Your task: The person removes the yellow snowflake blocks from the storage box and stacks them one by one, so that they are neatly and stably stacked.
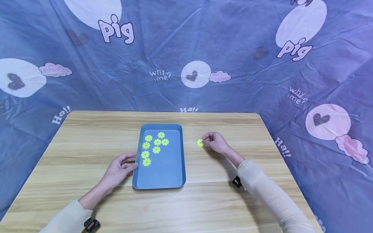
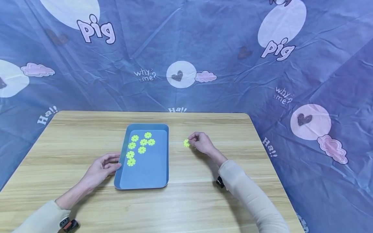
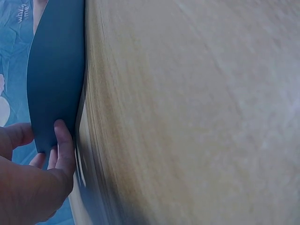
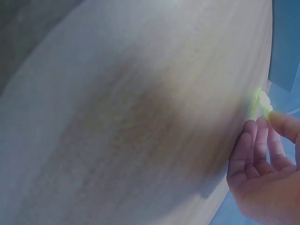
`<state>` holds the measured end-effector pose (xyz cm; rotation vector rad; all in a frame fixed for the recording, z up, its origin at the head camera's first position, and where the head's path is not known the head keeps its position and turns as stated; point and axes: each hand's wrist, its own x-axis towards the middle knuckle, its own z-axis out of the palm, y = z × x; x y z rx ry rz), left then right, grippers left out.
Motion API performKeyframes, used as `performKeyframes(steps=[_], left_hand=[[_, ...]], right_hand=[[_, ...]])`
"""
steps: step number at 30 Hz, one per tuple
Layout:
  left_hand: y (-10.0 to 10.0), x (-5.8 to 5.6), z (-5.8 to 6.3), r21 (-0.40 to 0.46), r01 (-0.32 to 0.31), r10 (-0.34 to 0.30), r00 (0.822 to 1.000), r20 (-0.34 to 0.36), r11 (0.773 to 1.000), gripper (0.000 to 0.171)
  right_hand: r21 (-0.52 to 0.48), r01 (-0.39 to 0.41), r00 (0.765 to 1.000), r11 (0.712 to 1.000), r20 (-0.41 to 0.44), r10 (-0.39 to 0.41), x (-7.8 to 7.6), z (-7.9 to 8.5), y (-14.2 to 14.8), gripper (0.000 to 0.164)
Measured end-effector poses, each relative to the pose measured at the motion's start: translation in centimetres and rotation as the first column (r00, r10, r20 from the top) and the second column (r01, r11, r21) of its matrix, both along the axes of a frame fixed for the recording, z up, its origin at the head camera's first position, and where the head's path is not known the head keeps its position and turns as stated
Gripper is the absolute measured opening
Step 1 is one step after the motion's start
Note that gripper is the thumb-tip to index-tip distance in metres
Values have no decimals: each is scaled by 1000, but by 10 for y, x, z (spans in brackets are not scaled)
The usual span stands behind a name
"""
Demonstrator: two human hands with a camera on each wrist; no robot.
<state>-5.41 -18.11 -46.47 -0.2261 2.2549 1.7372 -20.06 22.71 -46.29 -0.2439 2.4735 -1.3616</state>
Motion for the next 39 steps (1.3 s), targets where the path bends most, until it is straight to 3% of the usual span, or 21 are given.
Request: performKeyframes(steps=[25, 39], left_hand=[[0, 1, 5, -43, 9, -9, 1000, 1, 999, 54], [0, 1, 6, -44, 6, -6, 1000, -2, 999, 53]], right_hand=[[152, 11, 1000, 988, -27, -7, -3, -2, -3, 13], [178, 13, 1000, 984, -27, -9, -3, -3, -3, 14]])
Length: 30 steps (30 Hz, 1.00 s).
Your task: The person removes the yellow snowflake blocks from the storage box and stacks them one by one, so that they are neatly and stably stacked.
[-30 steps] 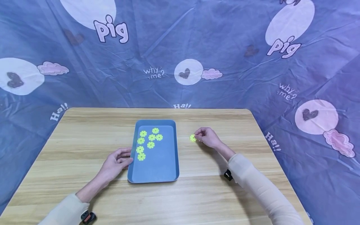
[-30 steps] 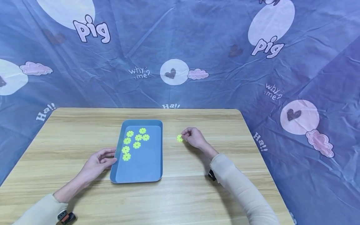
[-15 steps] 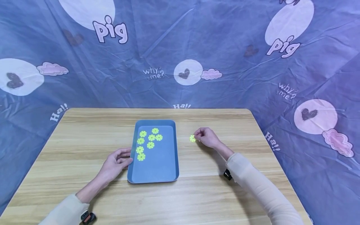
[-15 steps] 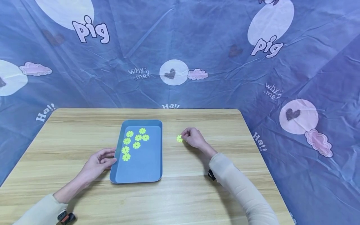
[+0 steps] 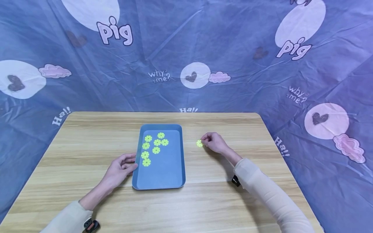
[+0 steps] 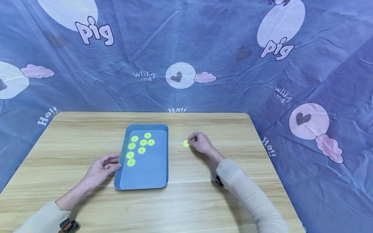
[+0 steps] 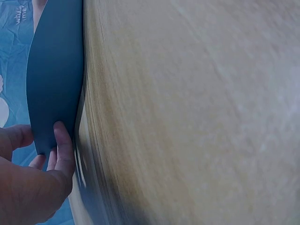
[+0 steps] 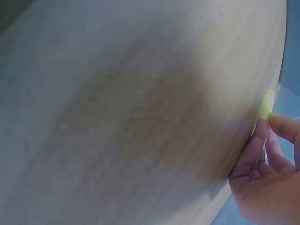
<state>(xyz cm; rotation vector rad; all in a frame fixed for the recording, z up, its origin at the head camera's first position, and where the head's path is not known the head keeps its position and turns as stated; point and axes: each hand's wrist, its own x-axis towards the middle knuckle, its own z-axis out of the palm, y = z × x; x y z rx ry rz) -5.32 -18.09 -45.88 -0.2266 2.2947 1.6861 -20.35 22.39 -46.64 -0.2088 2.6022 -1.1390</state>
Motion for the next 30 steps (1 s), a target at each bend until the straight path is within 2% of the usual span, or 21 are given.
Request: performKeyframes(steps=[20, 30], left_hand=[[-1, 0, -2, 2, 4, -4, 1000, -15, 1000, 53], [-1, -1, -2, -6, 2, -2, 1000, -6, 1000, 53]], right_hand=[[30, -7, 1000, 1000, -19, 7, -1, 0, -2, 12], [-90, -3, 998, 996, 65, 9, -2, 8, 2, 17]])
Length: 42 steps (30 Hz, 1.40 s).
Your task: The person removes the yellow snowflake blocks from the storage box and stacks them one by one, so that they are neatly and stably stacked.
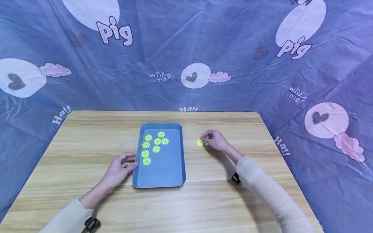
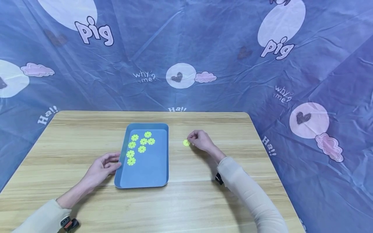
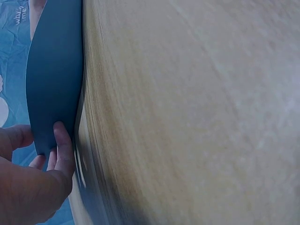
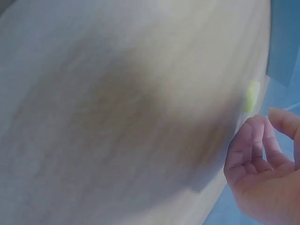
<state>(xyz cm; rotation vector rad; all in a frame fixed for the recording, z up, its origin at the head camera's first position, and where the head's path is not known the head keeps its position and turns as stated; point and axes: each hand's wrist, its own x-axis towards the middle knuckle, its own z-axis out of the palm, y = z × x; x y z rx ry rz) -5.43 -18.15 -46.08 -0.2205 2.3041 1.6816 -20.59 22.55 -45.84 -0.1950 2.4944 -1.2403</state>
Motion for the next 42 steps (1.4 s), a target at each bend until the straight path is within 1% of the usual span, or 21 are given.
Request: performKeyframes(steps=[6, 9, 13, 16, 20, 26, 30, 35, 38, 42], left_hand=[[0, 0, 2, 2, 2, -2, 1000, 8, 1000, 53], [0, 0, 2, 0, 3, -3, 1000, 12, 1000, 54], [-1, 0, 3, 4, 4, -4, 1000, 15, 1000, 54], [-1, 0, 3, 6, 6, -6, 1000, 17, 1000, 54], [-1, -1, 2, 8, 7, -7, 1000, 19, 1000, 55], [-2, -2, 1, 18, 8, -9, 1000, 24, 1000, 55], [-2, -2, 1, 25, 8, -8, 1000, 29, 1000, 56], [-2, -1, 1, 29, 9, -10, 999, 35, 1000, 56], [-3, -2, 1, 27, 12, -13, 999, 35, 1000, 57], [-3, -2, 1, 27, 15, -16, 999, 34, 1000, 57]], right_hand=[[-17, 2, 1000, 1000, -9, -2, 5, 14, -7, 19], [-22, -1, 1000, 1000, -7, 1, 9, 23, -16, 19], [-59, -24, 1000, 998, -7, 24, 15, 33, -32, 19], [-72, -66, 997, 995, -45, 63, 18, 37, -45, 18], [-47, -124, 986, 991, -122, 117, 21, 42, -62, 14], [2, -183, 964, 983, -197, 180, 20, 40, -86, 12], [58, -251, 935, 966, -243, 257, 17, 35, -99, 16], [136, -330, 885, 934, -300, 357, 12, 29, -110, 21], [195, -348, 857, 917, -330, 395, 9, 26, -115, 24], [282, -359, 815, 890, -370, 446, 6, 22, -119, 25]])
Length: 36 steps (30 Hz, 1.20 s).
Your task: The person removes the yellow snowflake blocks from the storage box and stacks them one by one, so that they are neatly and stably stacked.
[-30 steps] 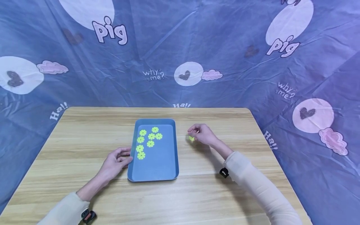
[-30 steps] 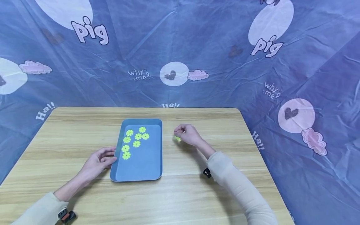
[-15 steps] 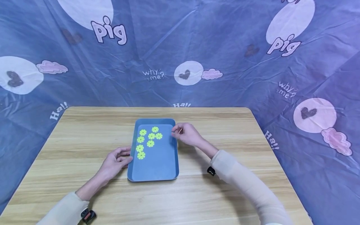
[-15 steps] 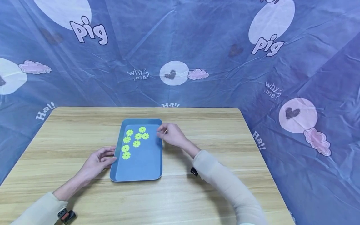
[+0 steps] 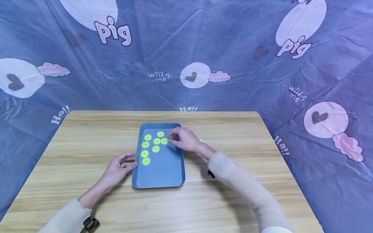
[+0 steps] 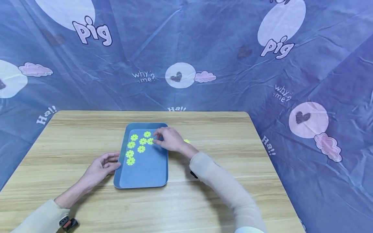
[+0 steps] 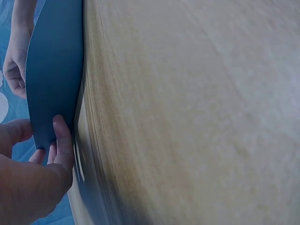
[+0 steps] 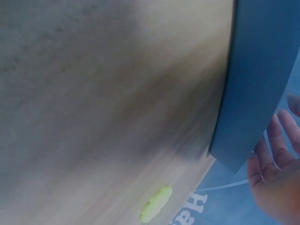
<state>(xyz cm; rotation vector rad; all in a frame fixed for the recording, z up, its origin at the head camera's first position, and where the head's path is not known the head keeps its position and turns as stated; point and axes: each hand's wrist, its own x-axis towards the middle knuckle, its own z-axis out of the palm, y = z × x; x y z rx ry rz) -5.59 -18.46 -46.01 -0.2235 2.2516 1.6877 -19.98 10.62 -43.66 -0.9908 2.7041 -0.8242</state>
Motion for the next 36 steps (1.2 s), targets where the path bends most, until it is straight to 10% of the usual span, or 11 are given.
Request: performKeyframes(steps=[36], left_hand=[[-1, 1, -2, 1, 13, -13, 1000, -8, 1000, 56]], right_hand=[[339, -29, 981, 941, -172, 92, -10, -24, -26, 38]])
